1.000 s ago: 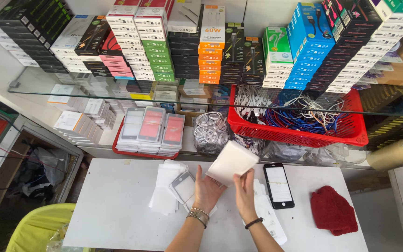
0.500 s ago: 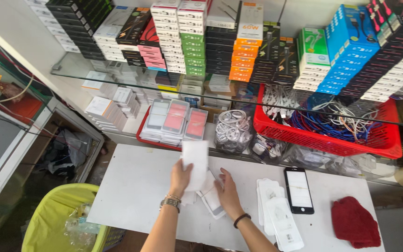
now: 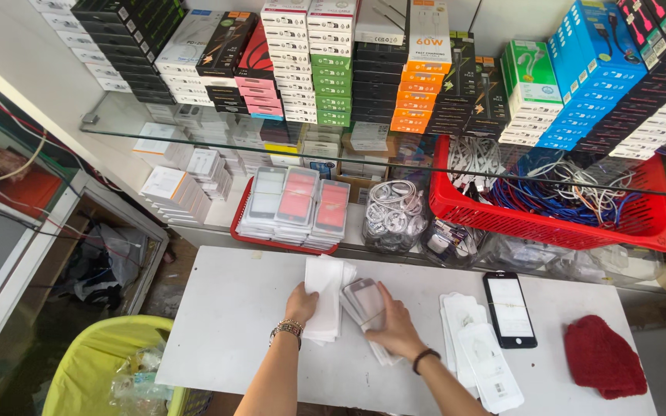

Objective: The person repeatedly places small white rectangular items into clear plastic sleeves, then stacks the packaged items on the table. A smartphone is briefly handled and set aside. The person continues wrapping and stacking the items throughout the clip.

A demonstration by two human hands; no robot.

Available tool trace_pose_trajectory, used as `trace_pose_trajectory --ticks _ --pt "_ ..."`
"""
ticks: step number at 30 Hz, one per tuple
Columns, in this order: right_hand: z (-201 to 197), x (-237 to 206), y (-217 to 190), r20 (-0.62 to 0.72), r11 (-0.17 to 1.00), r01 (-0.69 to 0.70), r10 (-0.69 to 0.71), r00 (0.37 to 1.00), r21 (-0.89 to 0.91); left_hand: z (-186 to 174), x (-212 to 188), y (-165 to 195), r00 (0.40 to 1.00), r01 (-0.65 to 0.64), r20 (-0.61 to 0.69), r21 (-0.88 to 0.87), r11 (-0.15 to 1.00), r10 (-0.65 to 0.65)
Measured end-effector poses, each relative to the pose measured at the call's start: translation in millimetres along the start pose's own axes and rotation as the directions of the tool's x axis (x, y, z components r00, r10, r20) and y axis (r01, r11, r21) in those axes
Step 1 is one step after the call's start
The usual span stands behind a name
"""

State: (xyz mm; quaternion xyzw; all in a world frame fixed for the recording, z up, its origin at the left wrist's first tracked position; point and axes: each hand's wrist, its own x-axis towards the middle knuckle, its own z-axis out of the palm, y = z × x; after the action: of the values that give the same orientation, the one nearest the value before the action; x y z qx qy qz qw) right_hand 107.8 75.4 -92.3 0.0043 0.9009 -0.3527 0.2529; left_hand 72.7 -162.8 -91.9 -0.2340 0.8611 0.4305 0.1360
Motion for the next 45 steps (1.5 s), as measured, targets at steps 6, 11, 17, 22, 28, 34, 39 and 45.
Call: trace_pose_trajectory --ticks 6,11,17,22,28,34,39,45 --pt "-9.4 -6.6 1.0 -0.016 0.967 0.249 -0.249 0.968 0.043 15.7 -4.8 -4.4 0.973 -0.137 -0.166 0.129 0.982 0.158" --pt "8.1 -13.3 -22.7 0.002 0.899 0.343 -0.356 0.935 -0.271 18.7 -15.1 -6.2 0.990 0.012 -0.137 -0.201 0.979 -0.040" --pt "-5.9 -11.1 8.0 -0.166 0.900 0.410 -0.432 0.886 -0.151 28.7 -41.1 20.8 0.740 -0.337 -0.569 0.147 0.930 0.358" --pt "-62.1 -32.7 103.0 -0.553 0.987 0.014 0.076 0.830 0.158 122.7 -71.9 75.0 0.810 -0.545 -0.353 -0.158 0.824 0.468" --pt "-107.4 -81.5 195.3 -0.355 0.813 -0.476 0.360 0.863 -0.335 243.9 -114.0 102.0 0.961 -0.196 0.175 -0.117 0.974 0.214" --pt "-73.1 -92.7 210.3 -0.427 0.852 -0.413 0.258 0.867 -0.323 279.3 -133.3 106.1 0.972 0.228 0.138 -0.329 0.916 -0.192" --pt "-52.4 -75.8 193.1 -0.491 0.918 -0.281 0.115 0.864 -0.279 280.6 -133.6 114.9 0.955 0.296 0.076 -0.300 0.907 -0.287" --pt "-67.6 -59.5 185.2 -0.412 0.943 -0.294 0.210 0.887 -0.153 283.7 -123.7 115.1 0.917 0.347 0.275 -0.188 0.919 -0.290"
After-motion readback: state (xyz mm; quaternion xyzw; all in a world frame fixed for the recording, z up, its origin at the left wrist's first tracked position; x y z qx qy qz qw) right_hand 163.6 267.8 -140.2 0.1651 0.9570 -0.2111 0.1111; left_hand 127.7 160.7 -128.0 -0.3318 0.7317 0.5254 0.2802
